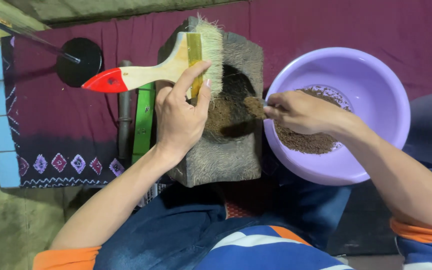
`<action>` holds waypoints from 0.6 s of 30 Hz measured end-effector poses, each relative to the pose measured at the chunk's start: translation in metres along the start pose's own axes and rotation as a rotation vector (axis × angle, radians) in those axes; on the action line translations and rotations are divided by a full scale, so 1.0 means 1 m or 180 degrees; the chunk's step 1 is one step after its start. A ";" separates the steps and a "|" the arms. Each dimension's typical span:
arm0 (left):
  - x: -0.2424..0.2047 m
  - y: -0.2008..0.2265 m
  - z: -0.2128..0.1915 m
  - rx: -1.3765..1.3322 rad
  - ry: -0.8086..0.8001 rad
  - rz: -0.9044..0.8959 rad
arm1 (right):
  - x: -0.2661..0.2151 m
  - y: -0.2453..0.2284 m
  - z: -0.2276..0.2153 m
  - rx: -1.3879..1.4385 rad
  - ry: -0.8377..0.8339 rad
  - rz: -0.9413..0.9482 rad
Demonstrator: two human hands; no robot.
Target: Transfer ground material from a wooden mortar to a bowl using a spoon and a brush
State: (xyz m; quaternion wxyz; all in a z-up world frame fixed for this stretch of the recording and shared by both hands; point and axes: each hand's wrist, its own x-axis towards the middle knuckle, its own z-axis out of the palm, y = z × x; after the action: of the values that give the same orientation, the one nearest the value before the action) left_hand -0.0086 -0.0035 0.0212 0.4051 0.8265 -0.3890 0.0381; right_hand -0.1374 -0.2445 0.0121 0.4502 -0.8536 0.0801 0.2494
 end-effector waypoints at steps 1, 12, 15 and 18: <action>0.000 0.002 0.000 -0.0023 -0.0018 0.0011 | -0.009 0.013 -0.002 0.0009 0.0015 0.0026; 0.002 -0.001 0.007 0.0063 -0.0005 0.0020 | -0.060 0.120 0.061 -0.2745 0.1835 0.1404; 0.002 0.000 0.006 0.0117 -0.0046 0.0023 | -0.063 0.132 0.066 -0.2578 0.2037 0.1479; 0.002 0.002 0.006 0.0122 -0.0052 -0.0017 | -0.068 0.120 0.071 -0.2452 0.2626 0.1047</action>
State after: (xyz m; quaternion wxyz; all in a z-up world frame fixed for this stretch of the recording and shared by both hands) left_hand -0.0098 -0.0096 0.0196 0.3861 0.8354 -0.3893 0.0377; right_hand -0.2646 -0.2632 -0.0744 -0.0054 -0.9586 0.2836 -0.0256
